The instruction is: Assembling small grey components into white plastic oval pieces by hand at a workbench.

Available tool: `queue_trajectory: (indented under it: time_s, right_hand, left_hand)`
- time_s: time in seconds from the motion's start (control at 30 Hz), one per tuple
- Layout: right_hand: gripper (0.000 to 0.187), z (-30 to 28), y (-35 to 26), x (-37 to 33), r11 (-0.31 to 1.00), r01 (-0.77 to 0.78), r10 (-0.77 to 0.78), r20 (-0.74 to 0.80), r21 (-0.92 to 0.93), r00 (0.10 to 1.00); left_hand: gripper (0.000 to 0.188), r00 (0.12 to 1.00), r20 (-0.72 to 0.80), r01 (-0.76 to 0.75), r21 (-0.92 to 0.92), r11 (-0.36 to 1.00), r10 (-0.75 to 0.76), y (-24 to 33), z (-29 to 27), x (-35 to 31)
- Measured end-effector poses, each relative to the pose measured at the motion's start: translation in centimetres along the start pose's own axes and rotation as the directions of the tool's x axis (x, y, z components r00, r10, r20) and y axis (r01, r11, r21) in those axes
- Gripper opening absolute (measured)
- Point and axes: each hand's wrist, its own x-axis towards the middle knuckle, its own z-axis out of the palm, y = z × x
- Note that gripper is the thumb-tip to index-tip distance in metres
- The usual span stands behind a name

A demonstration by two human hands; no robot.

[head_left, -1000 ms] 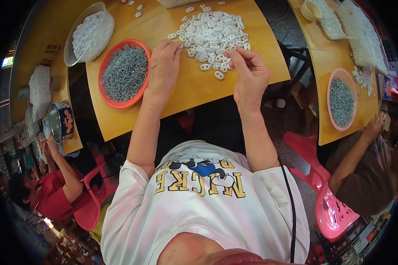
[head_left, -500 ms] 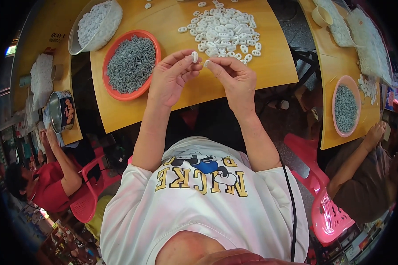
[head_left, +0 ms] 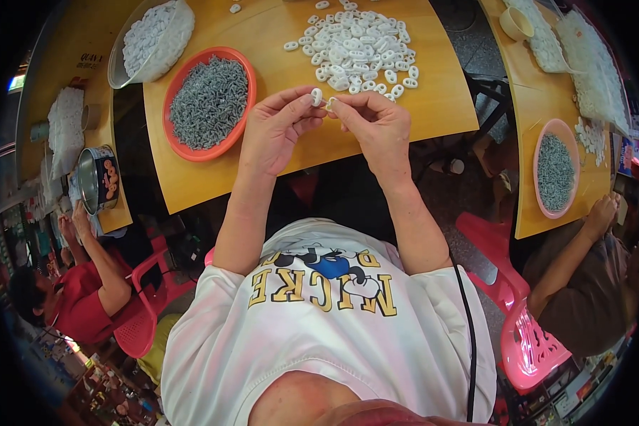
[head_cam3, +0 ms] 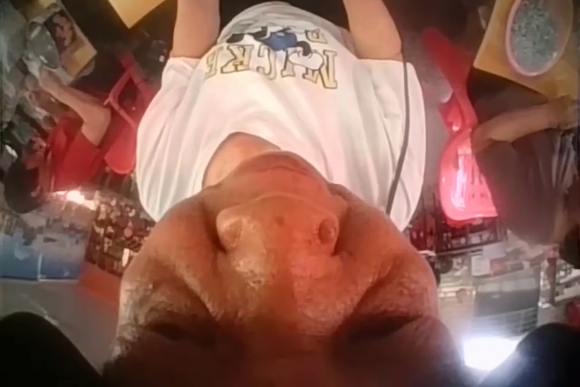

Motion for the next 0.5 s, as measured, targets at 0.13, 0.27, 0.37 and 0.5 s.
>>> queue_trajectory:
  time_s: [0.13,0.27,0.37,0.5]
  right_hand:
    - [0.008,0.04,-0.02,-0.03,0.999,-0.002,0.002,-0.013,-0.034,1.000]
    - [0.008,0.03,0.06,0.04,0.999,-0.007,0.007,-0.014,-0.042,1.000]
    - [0.008,0.00,0.23,0.03,0.999,-0.005,0.004,-0.013,-0.053,1.000]
    - [0.008,0.06,0.26,0.04,0.998,0.013,-0.014,-0.018,-0.058,1.000]
  left_hand:
    - [0.021,1.000,-0.014,-0.007,0.009,1.000,0.008,-0.14,-0.06,0.01]
    - [0.021,1.000,-0.008,-0.014,0.018,1.000,0.014,-0.16,-0.08,0.00]
    - [0.021,1.000,-0.002,-0.020,0.016,1.000,0.020,-0.19,-0.16,-0.06]
    - [0.022,1.000,0.000,-0.008,0.001,1.000,0.008,-0.14,-0.12,-0.17]
